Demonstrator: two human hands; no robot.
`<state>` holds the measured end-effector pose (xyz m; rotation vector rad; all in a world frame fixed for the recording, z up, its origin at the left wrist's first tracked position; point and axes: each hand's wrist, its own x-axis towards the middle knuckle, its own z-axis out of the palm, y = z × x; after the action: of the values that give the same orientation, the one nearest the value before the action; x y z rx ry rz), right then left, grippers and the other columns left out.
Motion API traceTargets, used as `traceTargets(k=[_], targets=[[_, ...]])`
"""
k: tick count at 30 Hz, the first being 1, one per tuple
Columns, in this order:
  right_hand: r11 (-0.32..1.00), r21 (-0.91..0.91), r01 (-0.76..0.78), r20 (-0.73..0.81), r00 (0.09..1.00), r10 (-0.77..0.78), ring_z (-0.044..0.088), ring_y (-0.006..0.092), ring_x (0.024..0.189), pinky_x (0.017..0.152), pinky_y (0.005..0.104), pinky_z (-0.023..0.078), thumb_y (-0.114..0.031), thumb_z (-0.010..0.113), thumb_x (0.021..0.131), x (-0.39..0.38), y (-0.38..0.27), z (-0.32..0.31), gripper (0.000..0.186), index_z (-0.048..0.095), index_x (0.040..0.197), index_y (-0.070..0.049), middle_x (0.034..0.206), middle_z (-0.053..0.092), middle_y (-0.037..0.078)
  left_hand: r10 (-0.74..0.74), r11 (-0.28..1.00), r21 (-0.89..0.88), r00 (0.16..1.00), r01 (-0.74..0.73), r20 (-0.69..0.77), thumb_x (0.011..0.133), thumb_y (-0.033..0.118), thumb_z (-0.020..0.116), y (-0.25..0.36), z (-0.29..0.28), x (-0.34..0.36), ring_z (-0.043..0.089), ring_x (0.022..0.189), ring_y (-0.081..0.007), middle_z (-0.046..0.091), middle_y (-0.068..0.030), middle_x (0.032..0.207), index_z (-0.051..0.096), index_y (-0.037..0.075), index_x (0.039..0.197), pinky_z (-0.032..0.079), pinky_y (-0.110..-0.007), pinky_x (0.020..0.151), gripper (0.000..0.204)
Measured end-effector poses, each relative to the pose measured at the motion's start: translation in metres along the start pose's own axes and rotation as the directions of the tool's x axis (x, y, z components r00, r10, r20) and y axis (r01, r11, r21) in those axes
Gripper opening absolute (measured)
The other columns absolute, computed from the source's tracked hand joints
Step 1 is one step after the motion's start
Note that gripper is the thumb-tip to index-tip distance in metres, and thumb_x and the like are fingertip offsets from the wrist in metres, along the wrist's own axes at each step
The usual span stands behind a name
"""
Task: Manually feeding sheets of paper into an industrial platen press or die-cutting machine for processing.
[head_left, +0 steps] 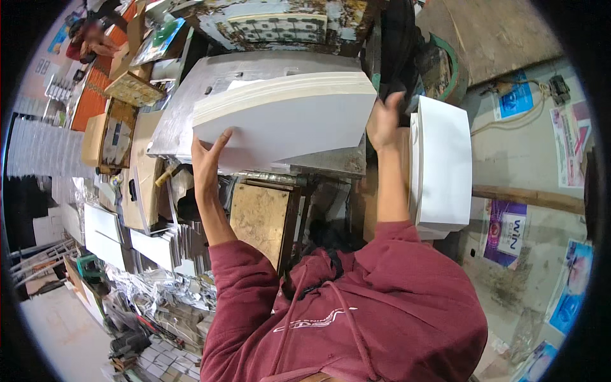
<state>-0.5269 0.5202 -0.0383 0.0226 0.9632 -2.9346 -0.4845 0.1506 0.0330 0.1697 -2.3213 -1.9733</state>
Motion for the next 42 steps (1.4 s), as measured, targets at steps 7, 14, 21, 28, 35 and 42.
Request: traceTargets(k=[7,14,21,28,35,42], targets=[[0.353,-0.928,0.118,0.075,0.988,-0.133,0.058,0.0238,0.111,0.095,0.0355,0.045,-0.035,0.081,0.074,-0.023,-0.007,0.024,0.078,0.046,0.134,-0.001,0.121,0.060,0.015,-0.027,0.983,0.181,1.000,0.026,0.006,0.082,0.029,0.074,-0.003,-0.008,-0.014,0.057,0.102,-0.0190,0.062,-0.0126,0.108,0.057,-0.002,0.115,0.044,-0.033,0.088,0.049],[0.422,-0.887,0.186,0.131,0.979,-0.157,0.056,0.0190,0.113,0.097,0.0317,0.043,-0.036,0.075,0.081,-0.021,-0.005,0.023,0.074,0.043,0.135,0.003,0.123,0.059,0.014,0.000,0.971,0.238,0.999,-0.010,0.042,0.081,0.024,0.074,-0.007,-0.011,-0.017,0.057,0.102,-0.0185,0.062,-0.0126,0.111,0.056,-0.004,0.115,0.044,-0.032,0.090,0.047],[0.714,-0.699,0.034,0.205,0.966,0.155,0.045,0.0179,0.124,0.106,0.0320,0.033,-0.035,0.075,0.080,-0.006,-0.041,-0.006,0.075,0.040,0.143,-0.014,0.134,0.051,0.005,-0.179,0.980,0.143,0.920,0.137,0.348,0.072,0.018,0.080,-0.074,-0.032,-0.002,0.061,0.095,-0.0215,0.062,-0.0119,0.108,0.053,-0.002,0.118,0.048,-0.035,0.087,0.057],[0.761,-0.646,0.056,0.039,0.998,-0.040,0.053,0.0159,0.110,0.096,0.0295,0.039,-0.037,0.075,0.079,0.024,-0.014,0.010,0.062,0.056,0.128,-0.003,0.117,0.061,0.008,-0.051,0.977,0.208,0.912,-0.038,0.406,0.074,0.027,0.079,-0.089,-0.033,0.004,0.059,0.101,-0.0264,0.065,-0.0164,0.102,0.058,-0.004,0.114,0.043,-0.040,0.093,0.055],[0.702,-0.710,-0.062,-0.256,0.951,-0.175,0.059,0.0133,0.081,0.075,0.0269,0.047,-0.047,0.076,0.076,0.008,-0.056,0.003,0.052,0.066,0.091,0.001,0.087,0.065,0.007,-0.268,0.958,0.040,0.843,0.283,0.466,0.088,0.042,0.060,0.036,-0.035,0.029,0.057,0.113,-0.0279,0.061,-0.0194,0.117,0.052,-0.004,0.126,0.041,-0.039,0.101,0.060],[0.315,-0.946,0.082,-0.154,0.739,-0.655,0.063,0.0129,0.075,0.068,0.0260,0.050,-0.047,0.077,0.076,-0.060,-0.116,0.023,0.061,0.063,0.101,0.006,0.086,0.066,0.008,-0.037,0.609,-0.791,0.998,0.067,0.055,0.085,0.035,0.070,0.062,0.101,0.001,0.051,0.112,-0.0305,0.053,-0.0161,0.124,0.048,-0.002,0.126,0.042,-0.044,0.098,0.060]])
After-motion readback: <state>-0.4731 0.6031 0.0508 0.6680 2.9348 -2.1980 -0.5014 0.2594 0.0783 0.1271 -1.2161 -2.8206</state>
